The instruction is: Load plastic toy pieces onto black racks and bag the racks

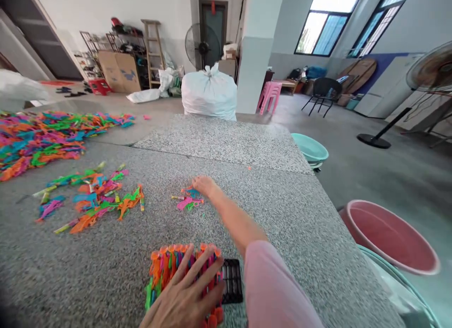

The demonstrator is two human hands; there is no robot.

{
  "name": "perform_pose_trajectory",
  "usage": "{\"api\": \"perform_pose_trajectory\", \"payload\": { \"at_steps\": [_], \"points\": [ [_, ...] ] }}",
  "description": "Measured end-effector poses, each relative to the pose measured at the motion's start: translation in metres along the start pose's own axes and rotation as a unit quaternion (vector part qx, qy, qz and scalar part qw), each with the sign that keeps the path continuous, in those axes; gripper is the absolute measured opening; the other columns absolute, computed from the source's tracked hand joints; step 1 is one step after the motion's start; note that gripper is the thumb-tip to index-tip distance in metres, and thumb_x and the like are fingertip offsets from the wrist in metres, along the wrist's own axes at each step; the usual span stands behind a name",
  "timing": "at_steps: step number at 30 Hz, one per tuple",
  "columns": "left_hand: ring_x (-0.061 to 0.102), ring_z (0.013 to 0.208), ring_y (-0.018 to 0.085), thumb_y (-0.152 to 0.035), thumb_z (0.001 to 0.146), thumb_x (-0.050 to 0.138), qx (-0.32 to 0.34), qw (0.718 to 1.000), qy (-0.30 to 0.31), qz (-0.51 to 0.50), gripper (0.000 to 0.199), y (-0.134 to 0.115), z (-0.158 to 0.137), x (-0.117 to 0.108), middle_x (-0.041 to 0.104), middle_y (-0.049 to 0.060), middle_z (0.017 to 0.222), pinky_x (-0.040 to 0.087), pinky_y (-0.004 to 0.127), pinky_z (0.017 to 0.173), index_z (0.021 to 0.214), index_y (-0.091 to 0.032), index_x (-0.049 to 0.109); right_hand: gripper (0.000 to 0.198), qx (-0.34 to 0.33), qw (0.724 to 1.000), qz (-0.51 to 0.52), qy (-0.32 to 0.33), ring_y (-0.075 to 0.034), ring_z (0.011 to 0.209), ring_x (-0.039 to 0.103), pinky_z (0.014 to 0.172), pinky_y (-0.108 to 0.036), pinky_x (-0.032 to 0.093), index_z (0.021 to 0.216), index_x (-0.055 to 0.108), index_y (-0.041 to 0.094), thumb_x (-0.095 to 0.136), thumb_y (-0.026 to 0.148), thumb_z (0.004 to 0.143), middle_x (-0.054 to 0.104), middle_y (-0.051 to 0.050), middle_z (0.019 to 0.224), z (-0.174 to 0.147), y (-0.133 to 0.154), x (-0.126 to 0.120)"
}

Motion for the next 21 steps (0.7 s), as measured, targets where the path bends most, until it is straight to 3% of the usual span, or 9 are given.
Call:
{"api": "perform_pose_trajectory", "payload": {
  "at_steps": [4, 6, 7, 10, 11, 13, 15, 21],
  "points": [
    [0.040, 0.140, 0.028, -0.047, 0.095, 0.057, -0.026, 0.995, 0.056, -0.077, 0.030, -0.002, -0.003, -0.003, 0.060, 0.004, 0.138, 0.013, 0.053, 0.125, 0.113, -0.025, 0.064, 0.023, 0.091, 0.994, 0.060, -0.002, -0.021, 0.102, 0.069, 0.087, -0.033, 0.053, 0.115, 0.056, 0.011, 0.043, 0.008, 0.096, 0.070, -0.017, 0.111, -0.081, -0.025, 0.021],
    [0.039, 0.142, 0.030, -0.043, 0.096, 0.058, -0.031, 0.993, 0.056, -0.098, 0.028, 0.000, -0.004, -0.004, 0.060, 0.006, 0.138, 0.014, 0.056, 0.125, 0.114, -0.024, 0.066, 0.022, 0.134, 0.975, 0.176, -0.015, -0.018, 0.091, 0.071, 0.079, -0.030, 0.055, 0.118, 0.050, 0.014, 0.044, 0.014, 0.097, 0.072, -0.011, 0.106, -0.141, -0.026, 0.034],
    [0.038, 0.142, 0.030, -0.040, 0.096, 0.056, -0.030, 0.992, 0.058, -0.104, 0.027, 0.001, -0.003, -0.005, 0.060, 0.007, 0.139, 0.015, 0.058, 0.124, 0.115, -0.023, 0.066, 0.020, 0.149, 0.951, 0.268, -0.028, -0.016, 0.084, 0.071, 0.074, -0.029, 0.056, 0.116, 0.049, 0.016, 0.048, 0.018, 0.096, 0.073, -0.007, 0.101, -0.170, -0.021, 0.041],
    [0.038, 0.143, 0.033, -0.033, 0.099, 0.050, -0.019, 0.991, 0.075, -0.110, 0.029, 0.004, -0.001, -0.006, 0.058, 0.009, 0.142, 0.021, 0.062, 0.121, 0.120, -0.022, 0.065, 0.024, 0.186, 0.829, 0.518, -0.103, -0.016, 0.074, 0.071, 0.071, -0.030, 0.058, 0.105, 0.050, 0.021, 0.064, 0.028, 0.087, 0.073, -0.001, 0.090, -0.241, 0.007, 0.060],
    [0.038, 0.143, 0.033, -0.032, 0.099, 0.048, -0.014, 0.991, 0.077, -0.109, 0.030, 0.005, -0.001, -0.007, 0.058, 0.010, 0.142, 0.023, 0.063, 0.120, 0.121, -0.021, 0.065, 0.026, 0.199, 0.802, 0.548, -0.129, -0.017, 0.075, 0.072, 0.073, -0.032, 0.058, 0.102, 0.051, 0.022, 0.068, 0.029, 0.084, 0.073, -0.001, 0.088, -0.255, 0.017, 0.063],
    [0.038, 0.143, 0.035, -0.032, 0.099, 0.046, -0.009, 0.992, 0.075, -0.105, 0.031, 0.006, 0.000, -0.009, 0.059, 0.011, 0.140, 0.023, 0.065, 0.120, 0.121, -0.020, 0.066, 0.026, 0.224, 0.782, 0.555, -0.174, -0.018, 0.081, 0.072, 0.079, -0.032, 0.057, 0.099, 0.052, 0.023, 0.071, 0.027, 0.080, 0.074, 0.000, 0.087, -0.268, 0.034, 0.067],
    [0.037, 0.144, 0.035, -0.031, 0.099, 0.047, -0.004, 0.992, 0.072, -0.100, 0.030, 0.006, -0.001, -0.010, 0.060, 0.011, 0.138, 0.022, 0.064, 0.120, 0.118, -0.020, 0.067, 0.023, 0.226, 0.794, 0.532, -0.188, -0.018, 0.085, 0.073, 0.080, -0.030, 0.055, 0.097, 0.055, 0.023, 0.071, 0.024, 0.080, 0.075, 0.000, 0.089, -0.264, 0.045, 0.065],
    [0.037, 0.145, 0.034, -0.030, 0.099, 0.047, 0.000, 0.993, 0.061, -0.101, 0.029, 0.007, -0.003, -0.007, 0.060, 0.011, 0.139, 0.020, 0.061, 0.122, 0.121, -0.021, 0.065, 0.017, 0.149, 0.906, 0.378, -0.117, -0.016, 0.079, 0.070, 0.073, -0.024, 0.049, 0.092, 0.063, 0.019, 0.069, 0.014, 0.078, 0.074, -0.002, 0.088, -0.239, 0.051, 0.053]
  ]
}}
Point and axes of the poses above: each hand's wrist, its own z-axis towards the middle knuckle, its own x-axis out of the palm, y = z × x, the point moved 2 cm from there along z, towards the middle knuckle
